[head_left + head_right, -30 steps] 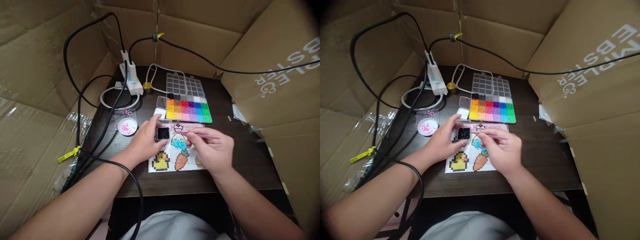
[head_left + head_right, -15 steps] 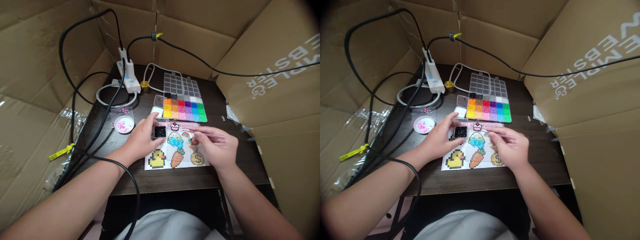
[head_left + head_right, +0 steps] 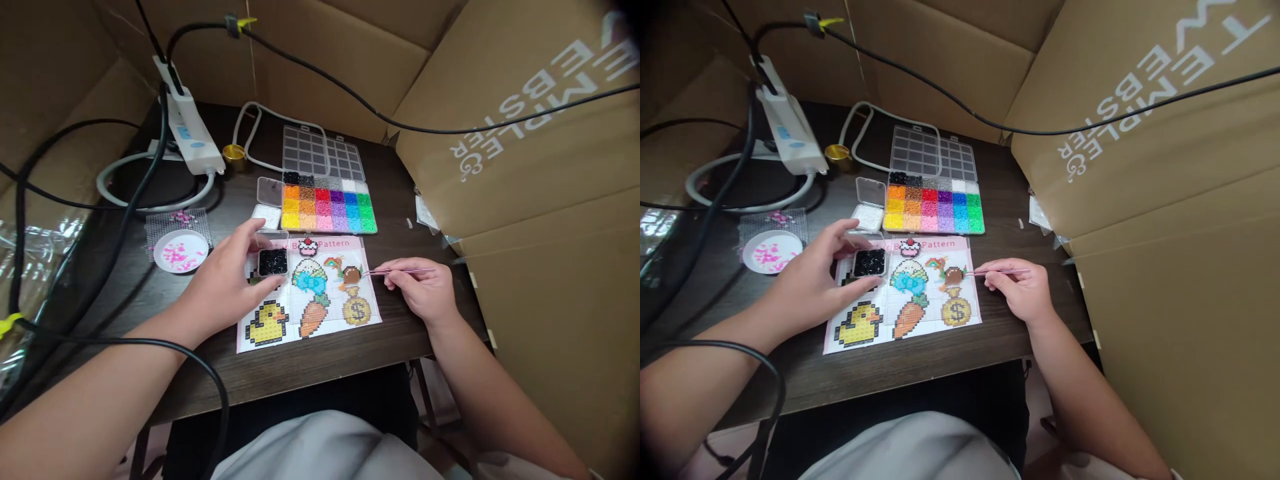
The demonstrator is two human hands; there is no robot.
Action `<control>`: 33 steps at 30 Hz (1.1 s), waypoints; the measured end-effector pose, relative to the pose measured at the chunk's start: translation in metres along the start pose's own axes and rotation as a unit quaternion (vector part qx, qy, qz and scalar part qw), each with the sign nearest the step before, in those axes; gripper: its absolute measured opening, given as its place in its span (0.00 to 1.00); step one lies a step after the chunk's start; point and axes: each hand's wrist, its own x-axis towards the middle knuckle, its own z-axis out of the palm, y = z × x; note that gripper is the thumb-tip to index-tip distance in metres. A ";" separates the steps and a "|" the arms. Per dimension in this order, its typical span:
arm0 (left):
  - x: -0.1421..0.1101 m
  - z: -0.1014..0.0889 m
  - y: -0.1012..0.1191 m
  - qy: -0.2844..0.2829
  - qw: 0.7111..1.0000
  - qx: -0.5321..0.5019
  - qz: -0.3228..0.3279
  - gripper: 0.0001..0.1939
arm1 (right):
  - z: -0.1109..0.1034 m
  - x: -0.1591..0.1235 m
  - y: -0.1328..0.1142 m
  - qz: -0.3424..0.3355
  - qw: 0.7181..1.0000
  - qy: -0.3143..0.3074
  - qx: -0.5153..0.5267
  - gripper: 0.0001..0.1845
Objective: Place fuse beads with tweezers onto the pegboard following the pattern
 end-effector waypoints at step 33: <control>0.000 0.003 -0.004 0.001 1.000 -0.015 0.015 0.41 | 0.023 0.012 -0.024 -0.005 0.998 0.003 0.069 0.04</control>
